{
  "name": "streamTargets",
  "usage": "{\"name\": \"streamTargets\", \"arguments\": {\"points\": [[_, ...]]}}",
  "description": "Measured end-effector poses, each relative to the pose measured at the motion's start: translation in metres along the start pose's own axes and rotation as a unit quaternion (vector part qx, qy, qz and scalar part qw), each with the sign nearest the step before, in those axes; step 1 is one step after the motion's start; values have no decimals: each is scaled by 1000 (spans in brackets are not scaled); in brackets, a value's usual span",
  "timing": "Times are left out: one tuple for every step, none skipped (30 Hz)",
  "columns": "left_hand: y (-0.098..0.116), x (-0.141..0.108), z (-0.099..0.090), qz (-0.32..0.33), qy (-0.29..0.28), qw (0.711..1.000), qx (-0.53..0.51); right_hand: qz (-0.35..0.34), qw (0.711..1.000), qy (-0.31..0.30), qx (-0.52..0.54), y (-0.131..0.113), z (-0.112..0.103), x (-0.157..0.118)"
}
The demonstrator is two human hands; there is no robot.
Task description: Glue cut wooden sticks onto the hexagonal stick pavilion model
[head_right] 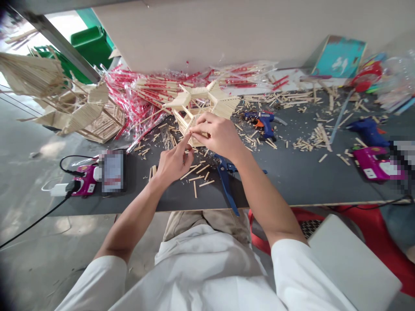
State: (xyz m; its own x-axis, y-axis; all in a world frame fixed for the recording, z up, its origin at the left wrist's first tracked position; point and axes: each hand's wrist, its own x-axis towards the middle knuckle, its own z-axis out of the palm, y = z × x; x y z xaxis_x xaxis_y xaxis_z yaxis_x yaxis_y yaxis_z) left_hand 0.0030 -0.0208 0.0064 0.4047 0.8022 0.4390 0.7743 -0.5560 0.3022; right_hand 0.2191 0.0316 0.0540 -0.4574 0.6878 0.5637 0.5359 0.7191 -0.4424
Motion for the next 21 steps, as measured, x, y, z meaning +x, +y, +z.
{"name": "streamTargets", "arguments": {"points": [[0, 0, 0, -2, -2, 1000, 1, 1, 1000, 2, -2, 0, 0, 0], [0, 0, 0, -4, -6, 1000, 2, 0, 1000, 3, -3, -1, 0, 0], [0, 0, 1, -6, -10, 1000, 4, -3, 1000, 4, -4, -1, 0, 1], [0, 1, 1, -7, -15, 1000, 6, -7, 1000, 5, -3, -1, 0, 1], [0, 1, 1, -7, -20, 1000, 8, -12, 1000, 5, -2, -1, 0, 1], [0, 1, 2, -6, -25, 1000, 9, -16, 1000, 7, 0, -1, 0, 1], [0, 1, 2, -5, -29, 1000, 9, -19, 1000, 8, 1, -1, 0, 1], [0, 1, 3, -5, -31, 999, 10, -20, 1000, 9, 0, -1, 0, 1], [0, 1, 3, -4, -33, 999, 9, -18, 1000, 10, -2, -1, 0, 1], [0, 1, 4, -4, -34, 999, 9, -14, 1000, 10, -6, -1, 0, 1], [0, 1, 4, -4, -34, 999, 7, -9, 1000, 12, -11, -1, 0, 1], [0, 0, 4, -5, -34, 999, 6, -2, 1000, 14, -17, -1, 0, 1], [0, 0, 4, -6, -36, 999, 5, 4, 1000, 16, -25, -1, 1, 1], [0, 0, 3, -8, -38, 999, 3, 8, 999, 16, -34, -2, 0, 1], [0, 0, 3, -9, -40, 999, 1, 10, 999, 15, -44, -2, 0, 0], [0, 0, 3, -10, -41, 999, 1, 10, 998, 11, -54, -3, 0, 0], [0, 0, 2, -10, -42, 999, 0, 7, 998, 6, -64, -3, 0, 0], [0, 0, 2, -10, -42, 999, 0, 2, 997, 0, -73, -3, 1, -1], [0, 0, 2, -11, -41, 999, 0, -4, 997, -3, -80, -3, 1, -1], [0, 0, 2, -11, -40, 999, 0, -10, 996, -4, -87, -3, 2, -2], [0, 0, 3, -11, -40, 999, 0, -14, 995, -2, -94, -3, 3, -2]]}}
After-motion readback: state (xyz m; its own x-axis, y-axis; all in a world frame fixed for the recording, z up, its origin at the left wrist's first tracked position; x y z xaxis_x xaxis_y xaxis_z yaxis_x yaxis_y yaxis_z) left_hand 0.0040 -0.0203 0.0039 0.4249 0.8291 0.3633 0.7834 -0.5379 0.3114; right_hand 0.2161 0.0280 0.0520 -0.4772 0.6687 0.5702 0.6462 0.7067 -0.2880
